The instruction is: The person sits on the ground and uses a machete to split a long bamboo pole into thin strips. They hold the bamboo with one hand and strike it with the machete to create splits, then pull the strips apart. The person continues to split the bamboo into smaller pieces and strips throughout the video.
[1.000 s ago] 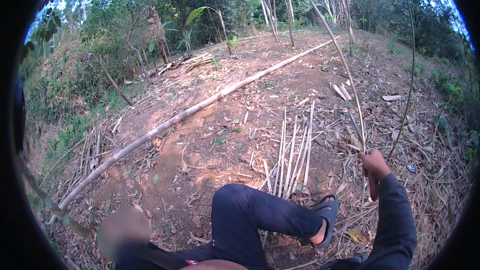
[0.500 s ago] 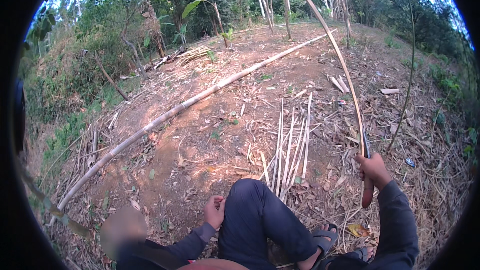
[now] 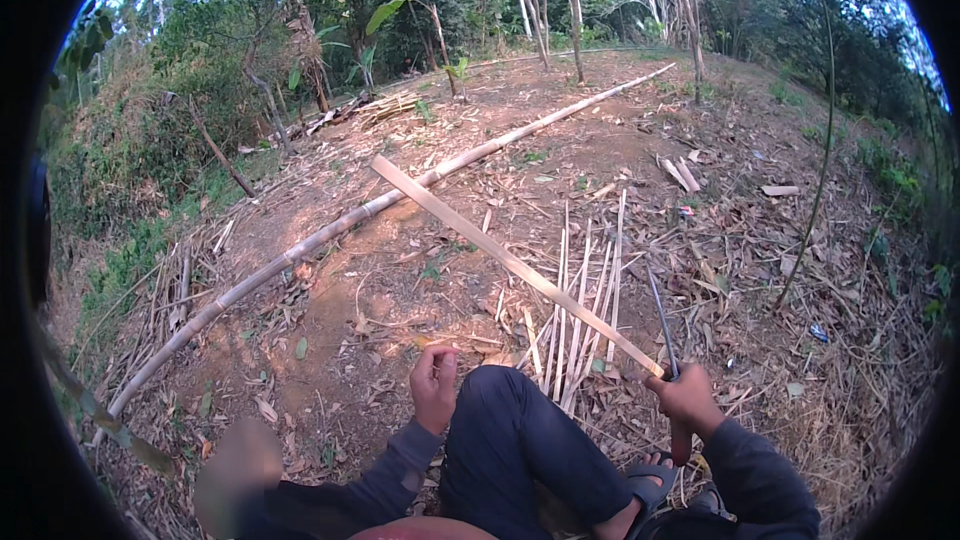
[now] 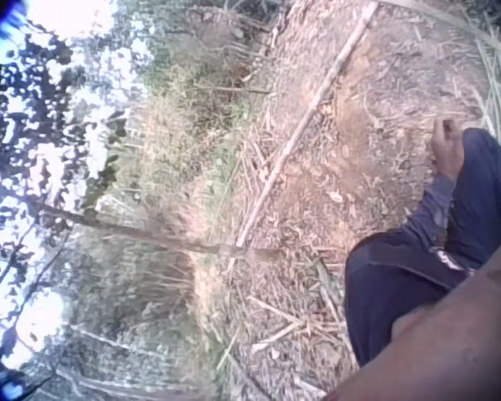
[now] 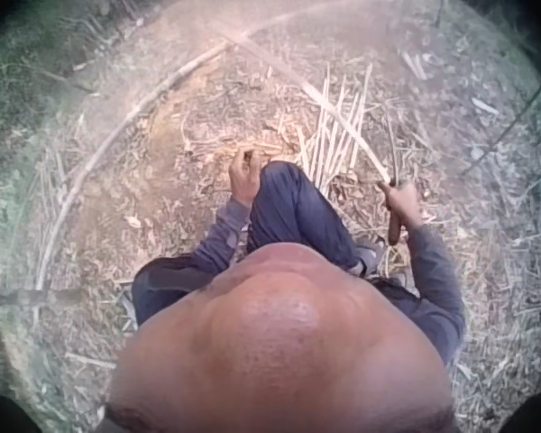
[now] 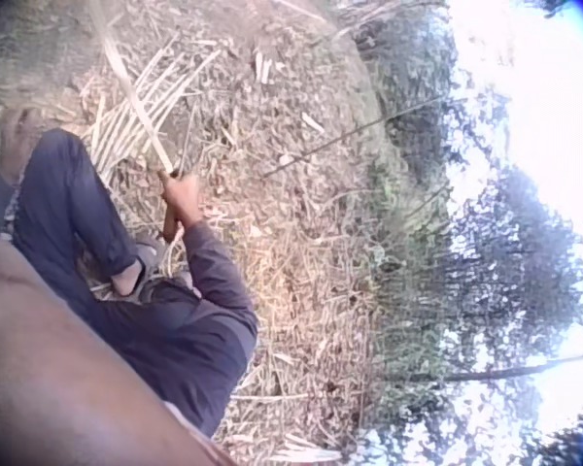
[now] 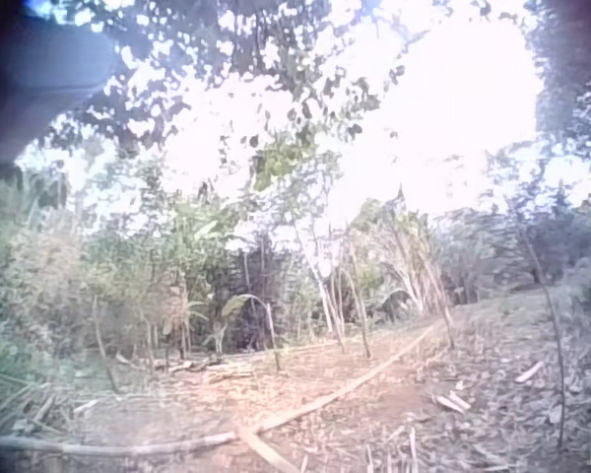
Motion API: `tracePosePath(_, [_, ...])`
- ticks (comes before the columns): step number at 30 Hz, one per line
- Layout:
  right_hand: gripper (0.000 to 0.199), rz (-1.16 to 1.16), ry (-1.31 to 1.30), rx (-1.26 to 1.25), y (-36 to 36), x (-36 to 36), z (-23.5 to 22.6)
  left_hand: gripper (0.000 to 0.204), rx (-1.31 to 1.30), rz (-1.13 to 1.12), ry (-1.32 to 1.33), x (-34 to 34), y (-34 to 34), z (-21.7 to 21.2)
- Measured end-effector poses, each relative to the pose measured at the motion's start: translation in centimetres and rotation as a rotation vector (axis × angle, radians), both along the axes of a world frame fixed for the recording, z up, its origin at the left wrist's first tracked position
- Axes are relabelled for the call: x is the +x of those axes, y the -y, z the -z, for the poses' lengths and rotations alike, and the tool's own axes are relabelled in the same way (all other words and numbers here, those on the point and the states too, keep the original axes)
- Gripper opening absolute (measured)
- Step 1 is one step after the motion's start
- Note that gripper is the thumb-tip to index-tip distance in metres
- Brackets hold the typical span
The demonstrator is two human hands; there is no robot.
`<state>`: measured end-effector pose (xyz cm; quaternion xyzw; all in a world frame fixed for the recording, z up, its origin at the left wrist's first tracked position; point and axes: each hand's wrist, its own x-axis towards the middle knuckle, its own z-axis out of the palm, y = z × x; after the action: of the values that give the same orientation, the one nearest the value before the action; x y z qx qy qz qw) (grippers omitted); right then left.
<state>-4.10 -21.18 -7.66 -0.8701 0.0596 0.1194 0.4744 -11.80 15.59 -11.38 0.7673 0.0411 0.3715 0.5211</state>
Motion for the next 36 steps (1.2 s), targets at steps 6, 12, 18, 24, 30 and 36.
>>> tracePosePath(6, [0.036,-0.077,0.027,-0.089,-0.5,-2.0,1.7,0.091,-0.476,0.486,0.380,0.4,5.6,-5.3])
tracePosePath(12, [0.044,-0.155,0.084,-0.150,-0.5,-2.1,3.9,0.086,-0.645,0.630,0.495,-0.1,9.3,-12.1])
tracePosePath(18, [0.045,-0.177,0.093,-0.155,-0.6,-3.4,3.2,0.061,-0.831,0.796,0.555,-0.9,10.5,-13.0])
tracePosePath(24, [0.064,-0.137,0.281,-0.012,0.1,-5.4,2.2,0.054,-0.724,0.853,0.764,-2.7,9.6,-15.8])
tracePosePath(30, [0.050,-0.181,0.328,0.131,-1.0,-5.7,-0.9,0.056,-0.384,1.002,0.995,-3.4,10.8,-16.7])
tracePosePath(36, [0.038,-0.343,0.306,0.201,-1.5,-8.0,-2.6,0.061,-0.445,0.962,0.902,-1.3,14.4,-11.6])
